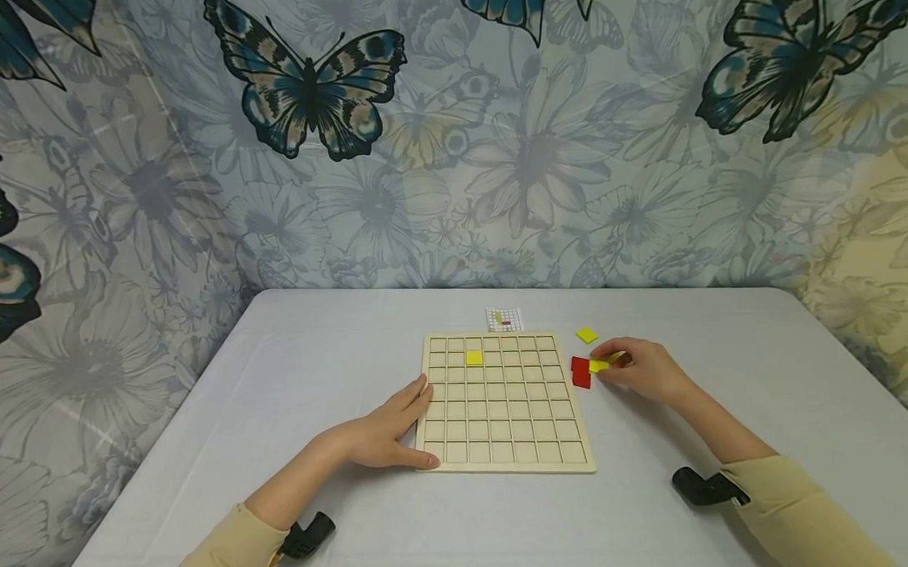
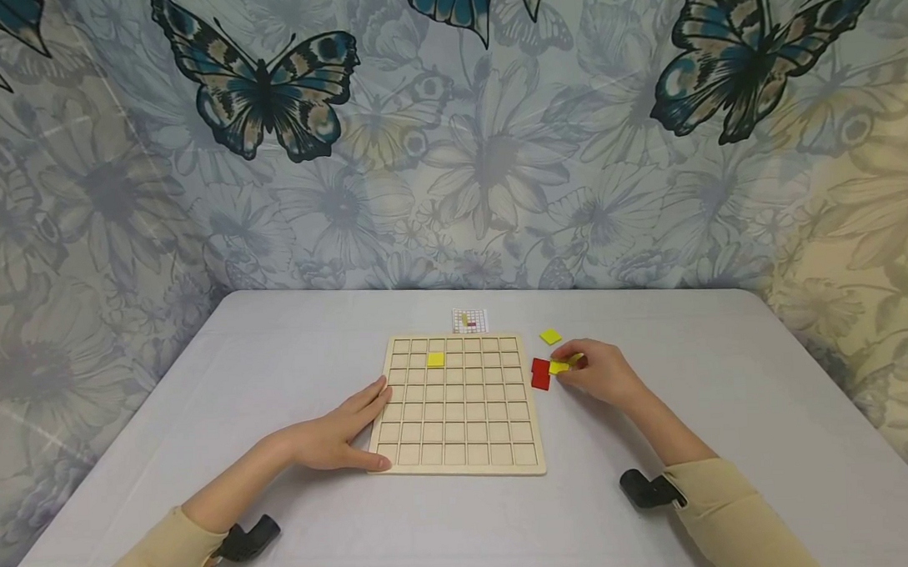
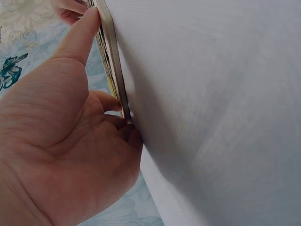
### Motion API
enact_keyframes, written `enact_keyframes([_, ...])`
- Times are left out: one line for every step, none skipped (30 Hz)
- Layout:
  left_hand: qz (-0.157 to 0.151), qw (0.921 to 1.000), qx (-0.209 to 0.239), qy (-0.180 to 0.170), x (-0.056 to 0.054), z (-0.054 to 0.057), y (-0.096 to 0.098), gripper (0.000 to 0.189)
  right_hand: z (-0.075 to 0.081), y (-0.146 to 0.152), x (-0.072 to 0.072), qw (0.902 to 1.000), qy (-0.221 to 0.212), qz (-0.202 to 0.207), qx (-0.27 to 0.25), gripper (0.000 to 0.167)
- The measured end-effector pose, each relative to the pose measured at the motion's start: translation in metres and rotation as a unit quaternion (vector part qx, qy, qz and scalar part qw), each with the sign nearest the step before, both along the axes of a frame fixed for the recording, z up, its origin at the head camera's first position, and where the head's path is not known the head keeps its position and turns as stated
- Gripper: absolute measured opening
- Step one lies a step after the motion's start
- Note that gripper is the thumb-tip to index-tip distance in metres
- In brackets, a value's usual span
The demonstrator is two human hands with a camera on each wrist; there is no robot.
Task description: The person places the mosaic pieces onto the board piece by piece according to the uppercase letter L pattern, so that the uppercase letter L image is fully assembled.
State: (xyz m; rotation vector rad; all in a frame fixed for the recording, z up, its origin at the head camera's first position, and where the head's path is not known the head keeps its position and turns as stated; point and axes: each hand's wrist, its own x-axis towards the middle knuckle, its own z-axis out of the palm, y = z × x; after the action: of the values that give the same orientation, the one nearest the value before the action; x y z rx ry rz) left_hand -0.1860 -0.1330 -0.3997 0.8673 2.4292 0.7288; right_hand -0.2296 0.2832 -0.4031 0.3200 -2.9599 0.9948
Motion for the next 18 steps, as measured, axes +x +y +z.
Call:
enact_keyframes([0.0,1.0,0.0,0.0,-0.0001,-0.0001,0.0,0.104,0.0003,-0.0001,0.0001,1.0,0.001,0.001,0.0,0.026])
enact_keyframes([0.0,1.0,0.001,0.0,-0.0002,-0.0001,0.0,0.105,0.0006,-0.0002,0.0003,1.0,0.001,0.001,0.0,0.026])
enact_keyframes([0.0,1.0,0.001,0.0,-0.0001,-0.0002,0.0001,0.105,0.0008,-0.0003,0.0004,1.0,0.001,0.001,0.0,0.026])
enact_keyframes([0.0,1.0,0.001,0.0,-0.0002,-0.0001,0.0001,0.105,0.0009,-0.0004,0.0005,1.0,0.001,0.001,0.001,0.026])
enact_keyframes([0.0,1.0,0.001,0.0,-0.0002,-0.0001,0.0001,0.105,0.001,-0.0005,0.0006,1.0,0.001,0.0,0.001,0.026])
enact_keyframes([-0.001,1.0,0.001,0.0,-0.0002,0.0,0.0002,0.105,0.001,-0.0006,0.0007,1.0,0.0,0.0,0.002,0.026])
enact_keyframes([-0.001,1.0,0.001,0.0,-0.0002,0.0,0.0002,0.105,0.0011,-0.0008,0.0007,1.0,0.0,0.0,0.003,0.026])
enact_keyframes([-0.001,1.0,0.001,0.001,-0.0003,0.0001,0.0001,0.105,0.0011,-0.001,0.0008,1.0,-0.001,-0.001,0.003,0.026])
enact_keyframes([-0.001,1.0,0.001,0.001,-0.0003,0.0001,0.0001,0.105,0.0012,-0.0012,0.0008,1.0,-0.002,-0.001,0.004,0.026])
enact_keyframes([-0.001,1.0,0.001,0.002,-0.0003,0.0002,0.0001,0.105,0.0012,-0.0013,0.0008,1.0,-0.002,-0.002,0.005,0.026])
enact_keyframes([0.0,1.0,0.001,0.002,-0.0003,0.0002,0.0001,0.105,0.0012,-0.0015,0.0008,1.0,-0.003,-0.003,0.006,0.027])
enact_keyframes([0.0,1.0,0.001,0.002,-0.0002,0.0002,0.0,0.105,0.0012,-0.0017,0.0008,1.0,-0.004,-0.004,0.006,0.027])
enact_keyframes([0.0,1.0,0.0,0.002,-0.0001,0.0002,0.0,0.105,0.0013,-0.0018,0.0008,1.0,-0.004,-0.005,0.007,0.028])
enact_keyframes([0.0,1.0,0.0,0.002,-0.0001,0.0001,0.0,0.105,0.0013,-0.0019,0.0008,0.9999,-0.004,-0.006,0.007,0.028])
enact_keyframes([0.0,1.0,0.0,0.002,-0.0001,0.0001,0.0,0.105,0.0013,-0.002,0.0009,0.9999,-0.003,-0.007,0.008,0.028])
enact_keyframes([-0.001,1.0,0.0,0.002,0.0,0.0001,0.0,0.105,0.0014,-0.0021,0.001,0.9999,-0.002,-0.008,0.008,0.029])
enact_keyframes([-0.001,1.0,0.0,0.003,-0.0001,0.0002,0.0,0.105,0.0014,-0.0022,0.0011,0.9999,-0.001,-0.009,0.008,0.029])
enact_keyframes([-0.001,1.0,0.0,0.003,-0.0001,0.0001,0.0,0.105,0.0015,-0.0023,0.0013,0.9999,0.0,-0.009,0.008,0.029])
